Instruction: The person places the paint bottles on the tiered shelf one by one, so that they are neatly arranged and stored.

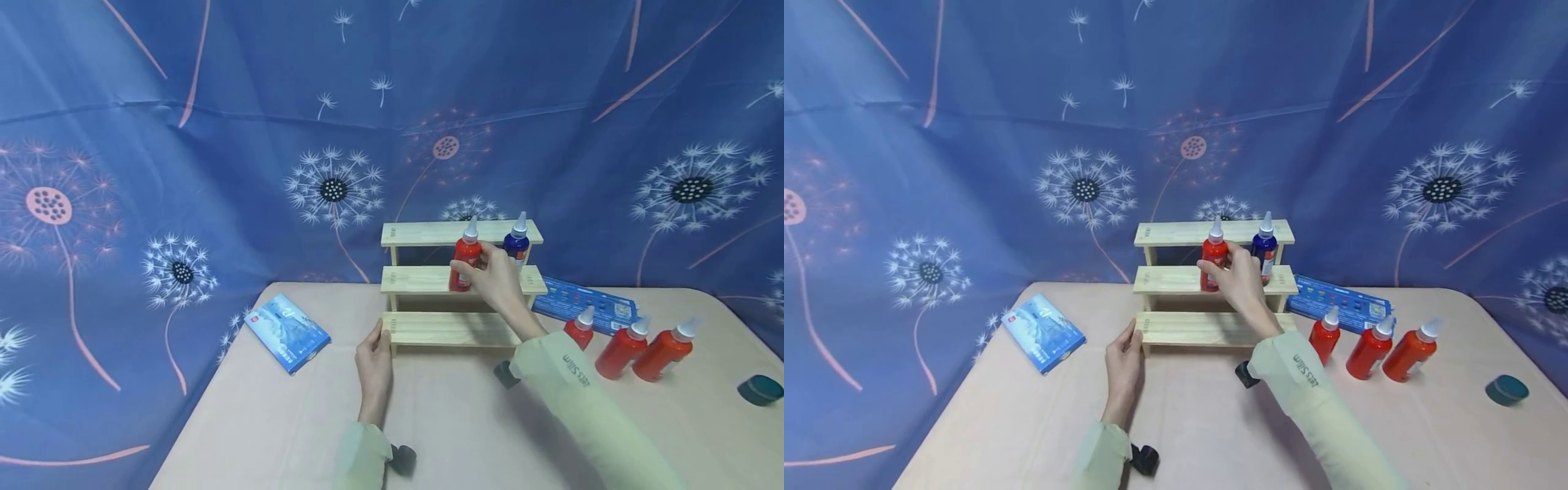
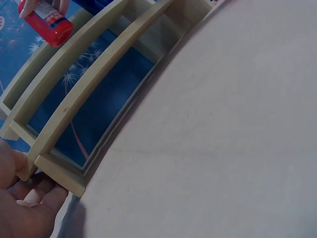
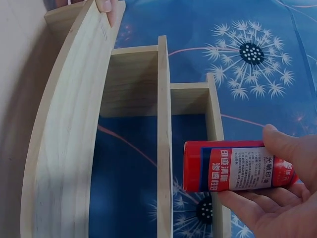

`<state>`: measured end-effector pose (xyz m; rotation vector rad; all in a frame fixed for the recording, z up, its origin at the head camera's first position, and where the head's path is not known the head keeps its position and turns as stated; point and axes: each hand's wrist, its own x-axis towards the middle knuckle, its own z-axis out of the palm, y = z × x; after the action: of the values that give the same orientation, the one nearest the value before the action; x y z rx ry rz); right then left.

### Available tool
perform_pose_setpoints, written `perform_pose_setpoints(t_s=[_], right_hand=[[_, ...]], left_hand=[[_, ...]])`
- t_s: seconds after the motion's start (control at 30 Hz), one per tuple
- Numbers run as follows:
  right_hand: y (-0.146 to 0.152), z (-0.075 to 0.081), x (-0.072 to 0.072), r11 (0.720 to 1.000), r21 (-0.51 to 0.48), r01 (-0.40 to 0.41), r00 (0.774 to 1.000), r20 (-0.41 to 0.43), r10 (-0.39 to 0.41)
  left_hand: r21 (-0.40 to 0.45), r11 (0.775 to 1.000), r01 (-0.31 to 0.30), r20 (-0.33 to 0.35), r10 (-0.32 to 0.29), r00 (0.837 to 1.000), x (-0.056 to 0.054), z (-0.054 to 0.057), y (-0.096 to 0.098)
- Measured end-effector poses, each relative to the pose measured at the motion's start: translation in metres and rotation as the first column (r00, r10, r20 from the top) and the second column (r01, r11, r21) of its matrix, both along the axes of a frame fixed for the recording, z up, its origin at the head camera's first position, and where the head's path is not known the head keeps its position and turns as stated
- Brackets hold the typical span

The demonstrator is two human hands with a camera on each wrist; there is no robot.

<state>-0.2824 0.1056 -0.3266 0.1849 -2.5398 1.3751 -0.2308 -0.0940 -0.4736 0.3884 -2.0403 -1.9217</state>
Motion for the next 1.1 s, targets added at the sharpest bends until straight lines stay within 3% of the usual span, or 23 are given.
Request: perform_pose_setpoints(t_s=[0.27,0.8,1.1], right_hand=[[-0.001,-0.003,-0.011,1.000,-0.006,-0.004,1.000,-0.019,0.004],[-0.004,-0.002,-0.018,0.999,0.035,0.011,0.999,-0.032,-0.010],[-0.005,-0.008,-0.021,0.998,0.056,-0.009,0.999,0.034,0.007]], left_hand=[[0.013,1.000,0.018,0.009,-0.018,1.000,-0.003,-0.001,-0.001],[-0.003,1.000,0.021,-0.020,-0.021,1.000,-0.003,0.006,-0.001],[0.004,1.000,0.010,0.006,-0.010,1.000,-0.003,0.001,-0.002]])
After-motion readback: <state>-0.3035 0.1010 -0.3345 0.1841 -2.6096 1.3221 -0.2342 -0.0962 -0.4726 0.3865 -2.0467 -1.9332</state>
